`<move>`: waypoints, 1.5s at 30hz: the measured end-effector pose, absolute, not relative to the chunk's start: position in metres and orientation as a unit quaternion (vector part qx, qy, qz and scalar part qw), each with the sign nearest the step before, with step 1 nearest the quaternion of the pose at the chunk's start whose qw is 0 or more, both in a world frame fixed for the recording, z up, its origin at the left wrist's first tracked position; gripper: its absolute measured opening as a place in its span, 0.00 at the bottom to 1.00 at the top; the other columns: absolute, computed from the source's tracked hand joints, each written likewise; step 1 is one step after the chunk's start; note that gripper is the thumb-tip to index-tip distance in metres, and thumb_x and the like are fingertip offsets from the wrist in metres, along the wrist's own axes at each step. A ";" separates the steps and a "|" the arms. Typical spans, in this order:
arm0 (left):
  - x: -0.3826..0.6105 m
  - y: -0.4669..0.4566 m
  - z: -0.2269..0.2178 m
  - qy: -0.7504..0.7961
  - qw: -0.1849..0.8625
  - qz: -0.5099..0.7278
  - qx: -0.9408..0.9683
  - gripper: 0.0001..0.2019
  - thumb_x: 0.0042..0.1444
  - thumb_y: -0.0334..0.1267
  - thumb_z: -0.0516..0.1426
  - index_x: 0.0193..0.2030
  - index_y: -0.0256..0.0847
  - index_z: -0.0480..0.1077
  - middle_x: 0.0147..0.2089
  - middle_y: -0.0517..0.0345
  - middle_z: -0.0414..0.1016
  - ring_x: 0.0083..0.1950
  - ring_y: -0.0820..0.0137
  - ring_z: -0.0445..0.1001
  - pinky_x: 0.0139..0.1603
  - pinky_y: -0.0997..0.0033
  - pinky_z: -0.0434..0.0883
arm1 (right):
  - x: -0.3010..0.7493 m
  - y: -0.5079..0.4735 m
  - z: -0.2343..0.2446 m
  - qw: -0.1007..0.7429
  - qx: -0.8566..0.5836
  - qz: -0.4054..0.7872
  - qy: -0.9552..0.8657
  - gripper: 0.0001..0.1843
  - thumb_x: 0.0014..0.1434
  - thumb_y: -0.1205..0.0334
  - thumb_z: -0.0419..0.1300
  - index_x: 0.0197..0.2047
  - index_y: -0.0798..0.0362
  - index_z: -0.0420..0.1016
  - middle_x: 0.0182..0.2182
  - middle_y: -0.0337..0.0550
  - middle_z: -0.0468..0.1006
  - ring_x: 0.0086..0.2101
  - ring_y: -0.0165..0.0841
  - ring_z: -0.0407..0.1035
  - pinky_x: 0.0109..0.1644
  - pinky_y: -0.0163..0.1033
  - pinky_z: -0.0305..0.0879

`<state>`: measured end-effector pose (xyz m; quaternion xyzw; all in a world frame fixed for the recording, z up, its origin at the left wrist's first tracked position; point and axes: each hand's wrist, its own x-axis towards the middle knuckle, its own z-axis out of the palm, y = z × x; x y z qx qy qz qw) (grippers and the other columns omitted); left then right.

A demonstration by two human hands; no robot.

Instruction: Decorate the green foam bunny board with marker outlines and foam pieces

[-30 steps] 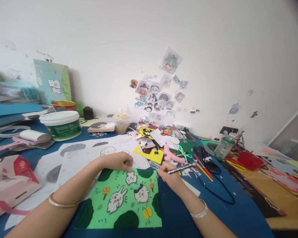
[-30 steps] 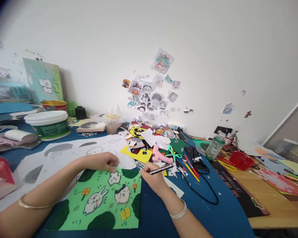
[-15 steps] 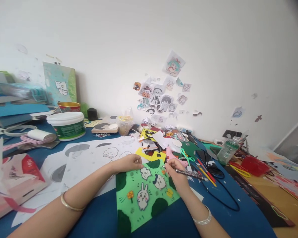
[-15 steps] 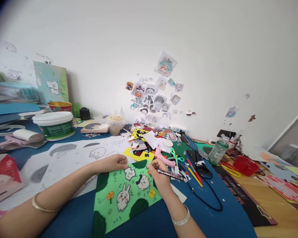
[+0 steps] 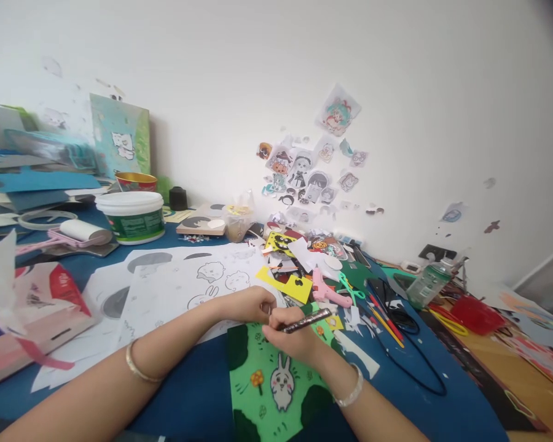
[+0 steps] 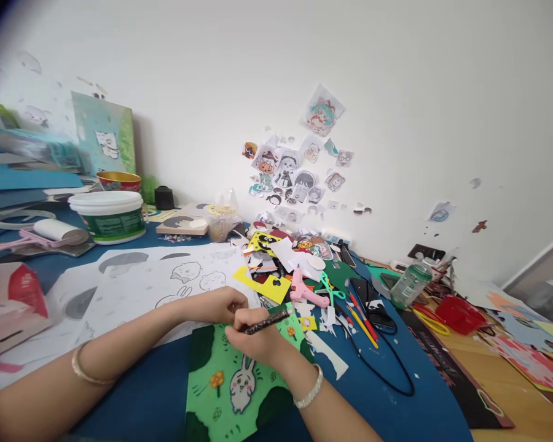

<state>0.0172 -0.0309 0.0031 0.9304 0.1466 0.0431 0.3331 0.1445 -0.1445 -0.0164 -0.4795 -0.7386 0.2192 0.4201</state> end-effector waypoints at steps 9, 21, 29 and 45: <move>0.017 -0.026 0.003 0.113 0.332 0.005 0.937 0.03 0.40 0.32 0.52 0.26 0.39 0.64 0.25 0.64 0.65 0.28 0.73 0.61 0.26 0.75 0.57 | 0.142 -0.135 -0.025 0.382 -0.500 0.172 -0.758 0.16 0.50 0.68 0.51 0.18 0.51 0.46 0.16 0.32 0.52 0.20 0.26 0.49 0.24 0.34 0.45; 0.018 -0.027 0.008 0.090 0.315 -0.016 0.945 0.05 0.43 0.32 0.52 0.29 0.39 0.66 0.29 0.61 0.69 0.30 0.72 0.63 0.28 0.75 0.58 | 0.143 -0.137 -0.023 0.363 -0.508 0.181 -0.760 0.16 0.50 0.67 0.51 0.18 0.51 0.45 0.16 0.32 0.51 0.20 0.26 0.48 0.24 0.34 0.46; 0.017 -0.029 0.011 0.093 0.312 -0.021 0.945 0.04 0.43 0.30 0.52 0.28 0.38 0.65 0.27 0.63 0.66 0.29 0.74 0.61 0.26 0.76 0.57 | 0.142 -0.138 -0.021 0.359 -0.511 0.194 -0.756 0.16 0.50 0.67 0.51 0.18 0.51 0.45 0.16 0.33 0.53 0.20 0.26 0.49 0.24 0.34 0.46; 0.018 -0.032 0.013 0.111 0.306 -0.026 0.945 0.04 0.41 0.30 0.52 0.27 0.38 0.64 0.27 0.62 0.65 0.30 0.73 0.61 0.27 0.76 0.57 | 0.143 -0.137 -0.020 0.364 -0.525 0.174 -0.749 0.16 0.49 0.67 0.51 0.17 0.51 0.45 0.15 0.32 0.52 0.19 0.26 0.49 0.23 0.33 0.47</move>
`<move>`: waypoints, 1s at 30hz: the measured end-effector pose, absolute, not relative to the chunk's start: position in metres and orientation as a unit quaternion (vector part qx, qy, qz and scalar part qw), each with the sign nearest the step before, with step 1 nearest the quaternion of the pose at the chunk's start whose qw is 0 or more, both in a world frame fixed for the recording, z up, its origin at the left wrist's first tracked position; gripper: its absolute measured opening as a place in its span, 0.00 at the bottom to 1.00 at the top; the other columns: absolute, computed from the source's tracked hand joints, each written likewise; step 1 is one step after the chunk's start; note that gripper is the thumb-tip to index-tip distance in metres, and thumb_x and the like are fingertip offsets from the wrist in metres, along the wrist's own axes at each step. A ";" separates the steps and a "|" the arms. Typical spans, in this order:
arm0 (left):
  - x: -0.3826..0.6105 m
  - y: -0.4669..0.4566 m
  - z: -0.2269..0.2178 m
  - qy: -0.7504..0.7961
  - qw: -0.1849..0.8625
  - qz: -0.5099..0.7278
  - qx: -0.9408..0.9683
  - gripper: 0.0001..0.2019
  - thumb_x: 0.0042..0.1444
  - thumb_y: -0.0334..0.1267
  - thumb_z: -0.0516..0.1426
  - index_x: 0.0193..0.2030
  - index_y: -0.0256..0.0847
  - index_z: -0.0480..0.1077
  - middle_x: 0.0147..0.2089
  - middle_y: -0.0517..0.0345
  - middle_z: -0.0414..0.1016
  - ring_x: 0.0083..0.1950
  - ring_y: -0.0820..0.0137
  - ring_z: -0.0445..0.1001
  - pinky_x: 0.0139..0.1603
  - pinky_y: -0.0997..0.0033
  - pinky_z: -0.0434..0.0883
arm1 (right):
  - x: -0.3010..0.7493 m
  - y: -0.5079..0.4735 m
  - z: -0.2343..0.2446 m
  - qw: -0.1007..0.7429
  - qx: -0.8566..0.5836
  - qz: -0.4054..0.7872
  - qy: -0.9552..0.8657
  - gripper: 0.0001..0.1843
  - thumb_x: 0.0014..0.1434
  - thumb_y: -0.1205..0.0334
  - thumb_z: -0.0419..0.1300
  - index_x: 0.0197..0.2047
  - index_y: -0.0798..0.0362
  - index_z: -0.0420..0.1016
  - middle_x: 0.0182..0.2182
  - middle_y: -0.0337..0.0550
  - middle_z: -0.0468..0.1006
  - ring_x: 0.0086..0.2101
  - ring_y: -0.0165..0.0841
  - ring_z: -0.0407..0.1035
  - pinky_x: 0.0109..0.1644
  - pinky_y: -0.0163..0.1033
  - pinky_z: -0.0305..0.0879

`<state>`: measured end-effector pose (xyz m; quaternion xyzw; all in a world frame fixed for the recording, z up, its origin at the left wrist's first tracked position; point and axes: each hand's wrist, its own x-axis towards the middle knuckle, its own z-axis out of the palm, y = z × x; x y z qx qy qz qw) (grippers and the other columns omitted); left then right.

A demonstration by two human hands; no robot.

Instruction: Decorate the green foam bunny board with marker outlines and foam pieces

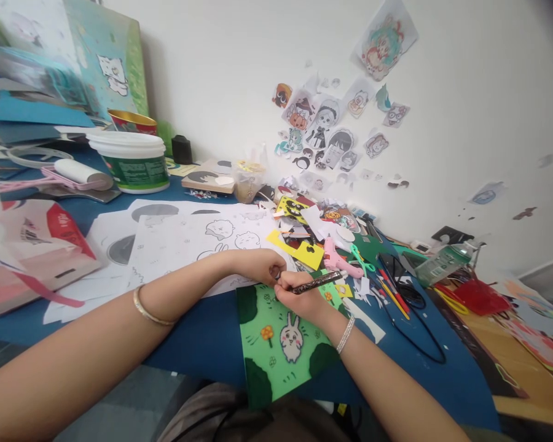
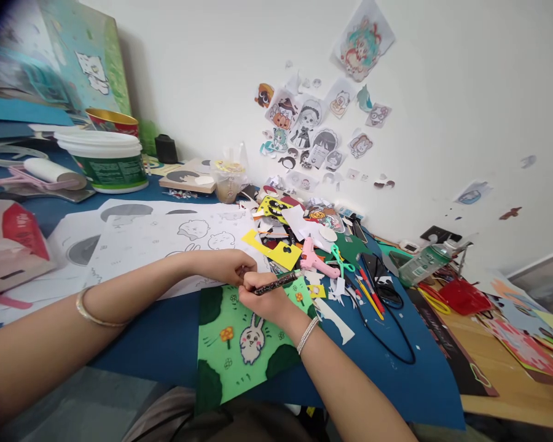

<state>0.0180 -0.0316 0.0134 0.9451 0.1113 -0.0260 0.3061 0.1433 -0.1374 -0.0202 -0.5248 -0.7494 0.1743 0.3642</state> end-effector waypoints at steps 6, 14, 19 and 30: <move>0.018 -0.032 0.014 0.113 0.310 -0.020 0.944 0.04 0.41 0.30 0.53 0.27 0.38 0.64 0.27 0.63 0.65 0.30 0.73 0.61 0.28 0.76 0.58 | 0.143 -0.138 -0.019 0.363 -0.517 0.183 -0.753 0.17 0.49 0.67 0.50 0.18 0.50 0.44 0.15 0.32 0.51 0.20 0.26 0.48 0.23 0.34 0.46; 0.017 -0.033 0.015 0.117 0.315 -0.027 0.941 0.08 0.40 0.30 0.52 0.31 0.38 0.67 0.30 0.61 0.69 0.32 0.71 0.64 0.29 0.75 0.59 | 0.144 -0.139 -0.021 0.350 -0.523 0.174 -0.757 0.16 0.51 0.66 0.50 0.18 0.51 0.45 0.16 0.32 0.51 0.20 0.26 0.49 0.24 0.34 0.47; 0.017 -0.034 0.016 0.121 0.300 -0.029 0.946 0.06 0.40 0.31 0.53 0.29 0.38 0.65 0.28 0.62 0.67 0.31 0.71 0.63 0.29 0.74 0.59 | 0.144 -0.139 -0.021 0.355 -0.521 0.166 -0.758 0.16 0.51 0.66 0.50 0.18 0.50 0.44 0.16 0.32 0.51 0.20 0.26 0.48 0.24 0.34 0.46; 0.018 -0.031 0.012 0.109 0.318 -0.022 0.942 0.06 0.41 0.30 0.54 0.30 0.38 0.66 0.27 0.63 0.66 0.29 0.74 0.62 0.28 0.76 0.59 | 0.143 -0.139 -0.021 0.351 -0.522 0.145 -0.764 0.16 0.50 0.67 0.50 0.18 0.50 0.44 0.15 0.32 0.52 0.19 0.26 0.50 0.24 0.34 0.46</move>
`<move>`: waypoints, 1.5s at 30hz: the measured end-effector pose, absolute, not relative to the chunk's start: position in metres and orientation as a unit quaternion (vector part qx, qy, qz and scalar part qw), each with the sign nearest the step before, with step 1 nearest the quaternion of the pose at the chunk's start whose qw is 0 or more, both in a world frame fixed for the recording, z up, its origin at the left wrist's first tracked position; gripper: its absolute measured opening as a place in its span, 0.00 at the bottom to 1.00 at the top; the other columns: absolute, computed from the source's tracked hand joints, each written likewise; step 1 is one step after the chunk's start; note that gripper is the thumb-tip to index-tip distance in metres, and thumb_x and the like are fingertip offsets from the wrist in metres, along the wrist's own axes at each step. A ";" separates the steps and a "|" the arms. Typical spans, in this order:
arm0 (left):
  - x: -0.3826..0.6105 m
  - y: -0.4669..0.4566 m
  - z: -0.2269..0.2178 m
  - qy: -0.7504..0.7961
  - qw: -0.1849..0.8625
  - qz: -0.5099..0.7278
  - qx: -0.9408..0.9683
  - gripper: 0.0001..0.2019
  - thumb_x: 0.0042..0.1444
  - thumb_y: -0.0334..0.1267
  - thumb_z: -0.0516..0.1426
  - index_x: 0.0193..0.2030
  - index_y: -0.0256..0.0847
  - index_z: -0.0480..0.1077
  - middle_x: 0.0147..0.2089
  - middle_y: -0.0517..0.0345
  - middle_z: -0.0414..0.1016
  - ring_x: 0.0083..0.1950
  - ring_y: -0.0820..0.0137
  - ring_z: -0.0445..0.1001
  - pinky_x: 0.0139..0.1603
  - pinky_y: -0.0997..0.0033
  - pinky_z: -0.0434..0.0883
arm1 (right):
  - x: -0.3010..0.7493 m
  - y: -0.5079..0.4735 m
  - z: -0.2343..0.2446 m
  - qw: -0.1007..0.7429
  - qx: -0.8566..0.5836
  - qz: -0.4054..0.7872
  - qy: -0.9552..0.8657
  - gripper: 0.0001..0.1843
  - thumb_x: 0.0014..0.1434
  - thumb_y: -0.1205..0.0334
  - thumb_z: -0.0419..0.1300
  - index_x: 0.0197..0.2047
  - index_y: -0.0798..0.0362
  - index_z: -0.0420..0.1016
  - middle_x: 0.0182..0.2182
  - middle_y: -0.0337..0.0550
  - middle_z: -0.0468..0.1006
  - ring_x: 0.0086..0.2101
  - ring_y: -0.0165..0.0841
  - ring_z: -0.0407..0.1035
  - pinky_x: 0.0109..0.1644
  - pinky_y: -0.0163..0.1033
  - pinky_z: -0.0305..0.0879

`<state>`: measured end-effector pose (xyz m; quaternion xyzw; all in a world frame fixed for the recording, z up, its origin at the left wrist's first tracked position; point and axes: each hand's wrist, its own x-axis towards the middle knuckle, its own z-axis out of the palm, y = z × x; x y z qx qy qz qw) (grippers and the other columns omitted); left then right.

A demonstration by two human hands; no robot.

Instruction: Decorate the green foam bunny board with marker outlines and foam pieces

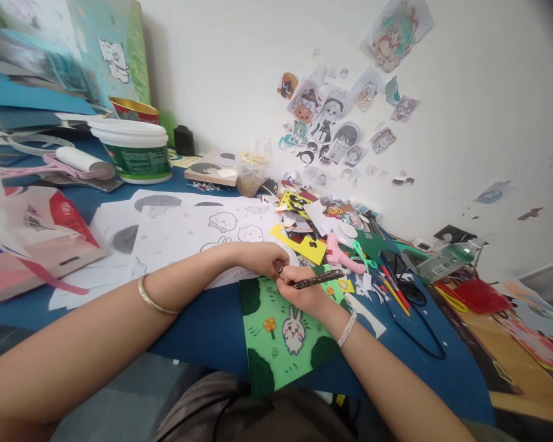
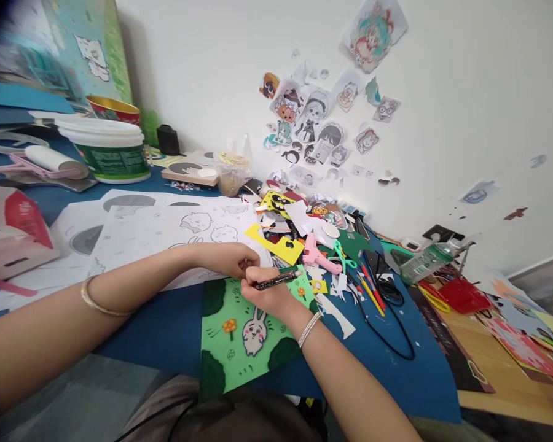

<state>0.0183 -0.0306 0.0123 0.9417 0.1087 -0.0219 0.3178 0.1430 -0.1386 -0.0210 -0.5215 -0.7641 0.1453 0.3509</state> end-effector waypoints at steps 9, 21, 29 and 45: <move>0.018 -0.031 0.015 0.113 0.301 -0.035 0.946 0.06 0.42 0.32 0.54 0.31 0.38 0.66 0.28 0.63 0.66 0.30 0.74 0.63 0.29 0.76 0.59 | 0.144 -0.139 -0.021 0.356 -0.514 0.164 -0.763 0.15 0.50 0.66 0.51 0.18 0.50 0.46 0.15 0.32 0.52 0.19 0.26 0.50 0.23 0.33 0.47; 0.018 -0.031 0.016 0.108 0.282 -0.036 0.953 0.07 0.42 0.29 0.53 0.31 0.38 0.65 0.30 0.61 0.69 0.32 0.72 0.65 0.30 0.76 0.60 | 0.145 -0.138 -0.021 0.365 -0.505 0.166 -0.765 0.17 0.50 0.67 0.52 0.18 0.51 0.45 0.16 0.31 0.51 0.19 0.25 0.48 0.23 0.33 0.46; 0.018 -0.030 0.014 0.099 0.282 -0.030 0.954 0.06 0.42 0.30 0.54 0.30 0.38 0.65 0.30 0.61 0.68 0.32 0.72 0.65 0.29 0.76 0.60 | 0.144 -0.138 -0.021 0.366 -0.518 0.173 -0.753 0.16 0.50 0.67 0.52 0.18 0.51 0.47 0.16 0.31 0.52 0.19 0.25 0.49 0.23 0.33 0.47; 0.021 -0.027 0.010 0.083 0.269 -0.031 0.959 0.07 0.43 0.29 0.52 0.32 0.38 0.67 0.31 0.61 0.70 0.30 0.74 0.64 0.27 0.77 0.58 | 0.146 -0.137 -0.022 0.348 -0.521 0.196 -0.754 0.16 0.50 0.65 0.53 0.17 0.51 0.50 0.15 0.32 0.55 0.19 0.25 0.51 0.23 0.33 0.49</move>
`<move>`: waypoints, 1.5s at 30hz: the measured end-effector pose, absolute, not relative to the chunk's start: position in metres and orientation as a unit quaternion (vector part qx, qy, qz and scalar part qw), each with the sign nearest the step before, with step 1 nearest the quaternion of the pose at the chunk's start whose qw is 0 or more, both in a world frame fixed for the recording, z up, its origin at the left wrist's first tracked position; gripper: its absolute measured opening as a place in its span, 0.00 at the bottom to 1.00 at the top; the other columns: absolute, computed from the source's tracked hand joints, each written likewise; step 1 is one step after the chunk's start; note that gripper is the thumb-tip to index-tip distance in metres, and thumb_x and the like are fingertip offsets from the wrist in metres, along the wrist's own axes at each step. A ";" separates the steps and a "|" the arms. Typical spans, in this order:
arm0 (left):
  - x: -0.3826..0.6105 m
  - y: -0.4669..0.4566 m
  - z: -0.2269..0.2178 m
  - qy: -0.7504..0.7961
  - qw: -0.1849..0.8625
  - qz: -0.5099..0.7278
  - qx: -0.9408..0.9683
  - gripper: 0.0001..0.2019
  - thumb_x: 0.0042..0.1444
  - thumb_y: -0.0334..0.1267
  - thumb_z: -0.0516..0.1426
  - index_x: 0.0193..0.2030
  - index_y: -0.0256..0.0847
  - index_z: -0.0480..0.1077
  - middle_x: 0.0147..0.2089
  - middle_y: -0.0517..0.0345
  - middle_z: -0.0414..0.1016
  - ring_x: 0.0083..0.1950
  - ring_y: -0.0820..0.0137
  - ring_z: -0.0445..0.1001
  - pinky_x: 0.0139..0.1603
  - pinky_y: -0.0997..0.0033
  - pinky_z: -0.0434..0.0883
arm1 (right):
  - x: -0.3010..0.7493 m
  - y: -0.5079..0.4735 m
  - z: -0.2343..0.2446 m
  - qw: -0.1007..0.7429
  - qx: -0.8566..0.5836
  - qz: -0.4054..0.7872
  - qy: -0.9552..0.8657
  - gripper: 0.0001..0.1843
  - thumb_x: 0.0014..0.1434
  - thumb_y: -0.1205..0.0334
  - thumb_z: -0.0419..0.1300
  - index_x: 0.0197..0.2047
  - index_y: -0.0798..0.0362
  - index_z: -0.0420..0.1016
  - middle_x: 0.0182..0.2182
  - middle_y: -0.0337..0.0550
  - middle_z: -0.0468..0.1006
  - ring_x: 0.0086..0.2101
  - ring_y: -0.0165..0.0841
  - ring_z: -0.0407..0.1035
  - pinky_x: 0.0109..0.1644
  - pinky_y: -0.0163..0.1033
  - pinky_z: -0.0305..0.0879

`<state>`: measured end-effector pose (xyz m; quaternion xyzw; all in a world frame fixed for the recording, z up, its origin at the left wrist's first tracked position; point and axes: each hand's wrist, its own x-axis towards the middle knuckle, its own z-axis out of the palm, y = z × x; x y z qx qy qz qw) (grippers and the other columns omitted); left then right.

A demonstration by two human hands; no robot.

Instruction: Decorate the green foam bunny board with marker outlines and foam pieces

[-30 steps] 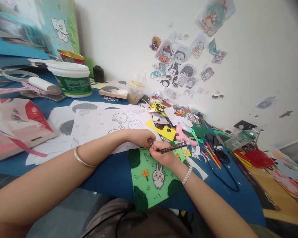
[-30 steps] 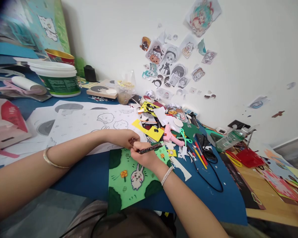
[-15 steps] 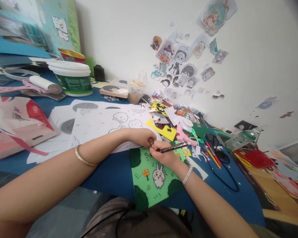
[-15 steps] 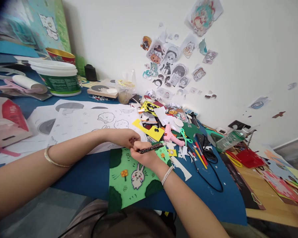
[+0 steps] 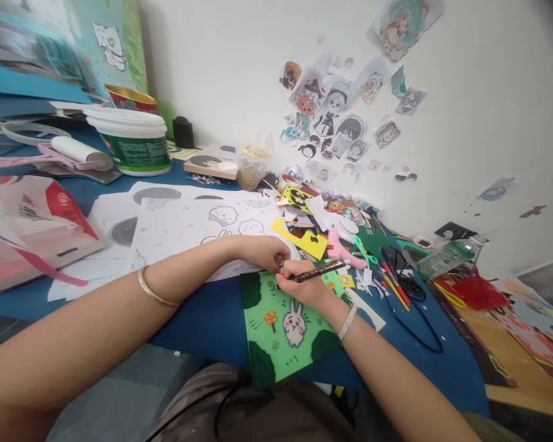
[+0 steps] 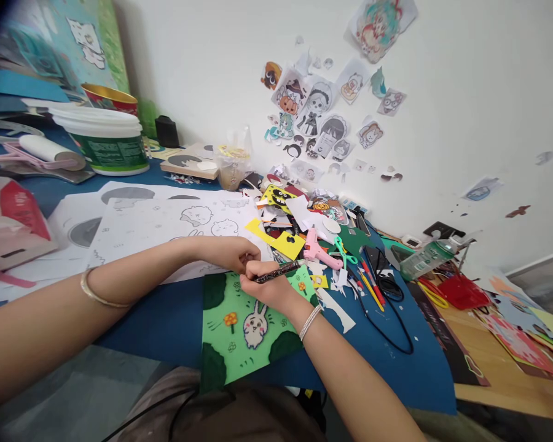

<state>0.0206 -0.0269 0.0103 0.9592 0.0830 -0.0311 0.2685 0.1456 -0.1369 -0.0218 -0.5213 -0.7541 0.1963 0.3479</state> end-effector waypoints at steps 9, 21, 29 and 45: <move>0.021 -0.025 0.008 0.086 0.282 -0.030 0.955 0.07 0.43 0.32 0.52 0.31 0.38 0.65 0.32 0.60 0.71 0.32 0.72 0.64 0.29 0.76 0.60 | 0.145 -0.139 -0.021 0.351 -0.526 0.189 -0.752 0.16 0.50 0.65 0.52 0.18 0.51 0.49 0.16 0.31 0.54 0.20 0.26 0.51 0.24 0.33 0.48; 0.020 -0.024 0.008 0.071 0.283 -0.032 0.956 0.06 0.44 0.32 0.52 0.32 0.39 0.66 0.34 0.60 0.72 0.32 0.72 0.65 0.30 0.75 0.60 | 0.144 -0.140 -0.020 0.349 -0.517 0.200 -0.756 0.16 0.51 0.66 0.52 0.19 0.51 0.48 0.17 0.32 0.53 0.20 0.26 0.51 0.25 0.33 0.49; 0.017 -0.028 0.016 0.089 0.304 -0.026 0.948 0.05 0.47 0.36 0.55 0.31 0.38 0.66 0.30 0.60 0.69 0.31 0.72 0.65 0.30 0.76 0.61 | 0.156 -0.142 -0.019 0.547 -0.549 0.167 -0.610 0.15 0.52 0.64 0.54 0.17 0.51 0.55 0.15 0.32 0.62 0.19 0.26 0.58 0.23 0.33 0.54; 0.010 -0.016 0.013 0.203 0.222 0.069 0.951 0.06 0.54 0.39 0.48 0.31 0.40 0.62 0.32 0.56 0.68 0.30 0.70 0.64 0.28 0.72 0.60 | 0.157 -0.171 0.004 0.600 -0.448 0.164 -0.642 0.11 0.52 0.66 0.59 0.24 0.50 0.59 0.19 0.32 0.66 0.20 0.26 0.61 0.23 0.32 0.59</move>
